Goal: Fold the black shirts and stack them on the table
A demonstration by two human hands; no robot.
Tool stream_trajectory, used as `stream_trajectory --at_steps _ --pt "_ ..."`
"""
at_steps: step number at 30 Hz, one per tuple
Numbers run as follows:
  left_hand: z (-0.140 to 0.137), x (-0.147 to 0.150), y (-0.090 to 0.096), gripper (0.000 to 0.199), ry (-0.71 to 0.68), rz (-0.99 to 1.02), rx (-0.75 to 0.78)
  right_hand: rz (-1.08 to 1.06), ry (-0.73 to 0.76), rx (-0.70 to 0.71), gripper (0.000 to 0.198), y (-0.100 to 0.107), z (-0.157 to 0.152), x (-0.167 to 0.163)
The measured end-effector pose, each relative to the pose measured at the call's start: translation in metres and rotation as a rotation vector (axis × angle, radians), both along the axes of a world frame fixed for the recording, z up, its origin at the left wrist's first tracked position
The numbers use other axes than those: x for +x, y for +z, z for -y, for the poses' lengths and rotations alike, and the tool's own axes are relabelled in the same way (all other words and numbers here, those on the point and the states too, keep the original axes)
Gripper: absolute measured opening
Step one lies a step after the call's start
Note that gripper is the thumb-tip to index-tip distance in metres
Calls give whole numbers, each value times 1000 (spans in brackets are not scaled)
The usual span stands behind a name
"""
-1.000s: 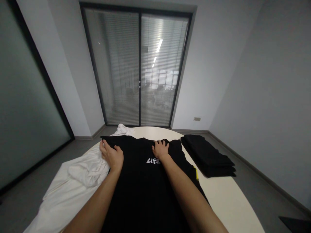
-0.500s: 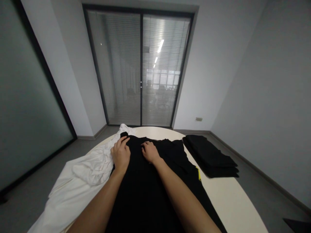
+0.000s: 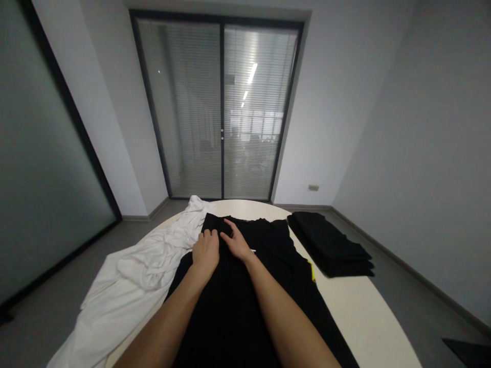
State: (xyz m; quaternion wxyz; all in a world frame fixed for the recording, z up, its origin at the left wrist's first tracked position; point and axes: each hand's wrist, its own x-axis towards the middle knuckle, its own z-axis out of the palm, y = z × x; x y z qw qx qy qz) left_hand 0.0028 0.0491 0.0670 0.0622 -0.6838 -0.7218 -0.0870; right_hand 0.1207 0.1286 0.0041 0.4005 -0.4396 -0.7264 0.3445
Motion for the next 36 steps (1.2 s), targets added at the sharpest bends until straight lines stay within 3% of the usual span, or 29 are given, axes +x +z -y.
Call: stream_trajectory --at_steps 5,11,17,25,31,36 --pt "3 -3 2 35 -24 -6 -167 -39 35 53 43 -2 -3 1" --pt "-3 -23 14 22 -68 24 -340 -3 -40 -18 47 -4 -4 1" --pt "4 -65 19 40 -48 24 -408 10 -43 -18 55 -8 -4 2" --pt "19 -88 1 23 11 -5 -307 5 -39 153 57 -12 -2 -2" --pt "25 -69 -3 29 71 -34 -187 351 -130 205 39 -3 15 -5" --pt "24 -49 -19 36 -138 -40 66 636 -203 155 43 1 26 -8"
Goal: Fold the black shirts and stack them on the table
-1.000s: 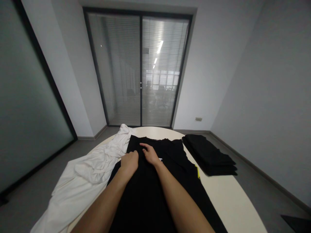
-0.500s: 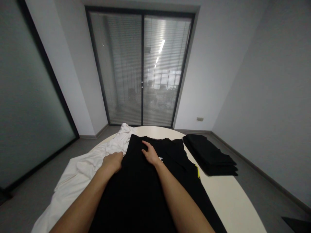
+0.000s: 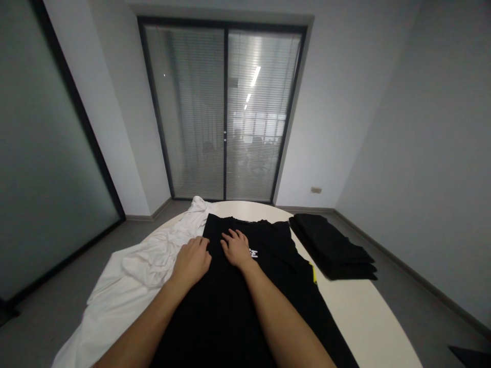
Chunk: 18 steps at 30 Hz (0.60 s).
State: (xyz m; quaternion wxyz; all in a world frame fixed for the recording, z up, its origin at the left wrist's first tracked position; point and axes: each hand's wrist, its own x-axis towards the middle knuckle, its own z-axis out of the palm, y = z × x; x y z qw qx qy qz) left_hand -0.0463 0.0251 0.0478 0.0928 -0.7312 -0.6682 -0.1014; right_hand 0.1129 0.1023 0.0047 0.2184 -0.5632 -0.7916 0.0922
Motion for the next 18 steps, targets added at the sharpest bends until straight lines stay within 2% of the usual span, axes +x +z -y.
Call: stream_trajectory --at_steps 3,7,12,15,18 --pt "-1 3 -21 47 -104 -17 15 47 4 -24 46 7 2 0" --pt "-1 4 -40 49 -78 -45 -30 109 -112 -9 42 33 0 17" --pt "1 11 -39 52 -34 -78 -34 191 -341 -115 35 66 -7 80" --pt "3 15 -34 52 -13 -108 -23 199 -523 -168 37 70 -5 127" --pt "4 22 -27 52 2 -135 -22 186 -644 -253 40 64 -2 163"
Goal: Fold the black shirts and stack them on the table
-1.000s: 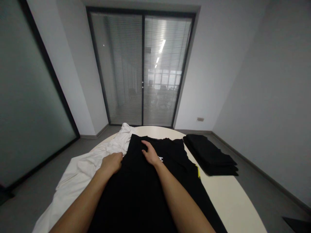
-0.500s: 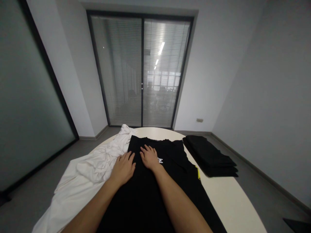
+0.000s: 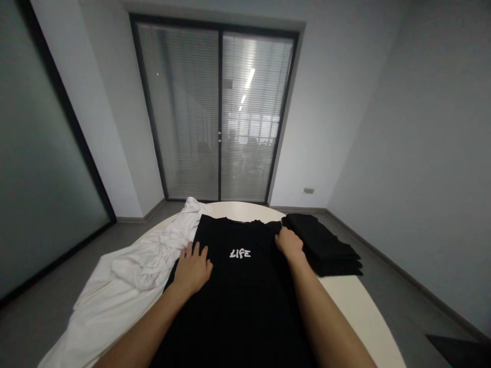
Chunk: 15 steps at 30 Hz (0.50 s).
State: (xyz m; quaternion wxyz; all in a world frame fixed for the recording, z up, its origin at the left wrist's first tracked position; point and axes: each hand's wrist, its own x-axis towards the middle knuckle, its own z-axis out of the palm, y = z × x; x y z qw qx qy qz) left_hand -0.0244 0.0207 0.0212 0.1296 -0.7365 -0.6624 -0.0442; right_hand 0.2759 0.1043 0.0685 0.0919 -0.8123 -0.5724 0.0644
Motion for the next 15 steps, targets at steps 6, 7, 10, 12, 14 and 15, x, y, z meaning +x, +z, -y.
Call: stream_trajectory --at_steps 6,7,10,12,14,15 --pt "-4 43 21 54 21 -31 -76 -93 -48 -55 38 -16 -4 26" --pt "-5 53 22 56 1 -1 -87 -111 -50 -46 39 -17 -6 27" --pt "-7 84 17 59 -78 124 -97 -165 -69 -9 42 -19 -11 32" --pt "-7 98 8 60 -130 189 -95 -203 -83 9 43 -21 -12 35" --pt "-7 103 -2 59 -178 237 -97 -237 -85 19 45 -24 -13 38" --pt "-7 103 -7 58 -197 257 -103 -252 -82 23 47 -26 -14 38"
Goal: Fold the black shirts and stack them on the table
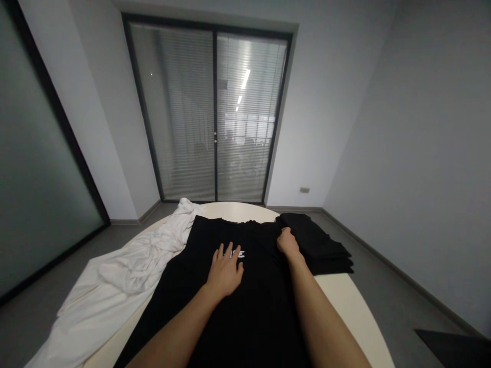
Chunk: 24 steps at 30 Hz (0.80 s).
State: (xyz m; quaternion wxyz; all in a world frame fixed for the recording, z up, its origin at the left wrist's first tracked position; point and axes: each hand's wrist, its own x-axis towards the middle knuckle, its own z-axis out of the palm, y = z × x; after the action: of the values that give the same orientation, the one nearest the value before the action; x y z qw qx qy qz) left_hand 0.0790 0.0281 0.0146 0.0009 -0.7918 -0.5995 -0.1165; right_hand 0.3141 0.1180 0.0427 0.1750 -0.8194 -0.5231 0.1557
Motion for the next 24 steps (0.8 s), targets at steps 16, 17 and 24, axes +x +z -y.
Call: stream_trajectory --at_steps 16,17,24 --pt "-3 -7 -10 57 -33 32 -49 28 317 -197 79 20 11 29" --pt "-3 -7 -9 57 -33 31 -52 46 320 -193 73 21 11 28" --pt "-2 -6 -9 60 -34 47 -42 175 308 -144 70 13 2 -10"
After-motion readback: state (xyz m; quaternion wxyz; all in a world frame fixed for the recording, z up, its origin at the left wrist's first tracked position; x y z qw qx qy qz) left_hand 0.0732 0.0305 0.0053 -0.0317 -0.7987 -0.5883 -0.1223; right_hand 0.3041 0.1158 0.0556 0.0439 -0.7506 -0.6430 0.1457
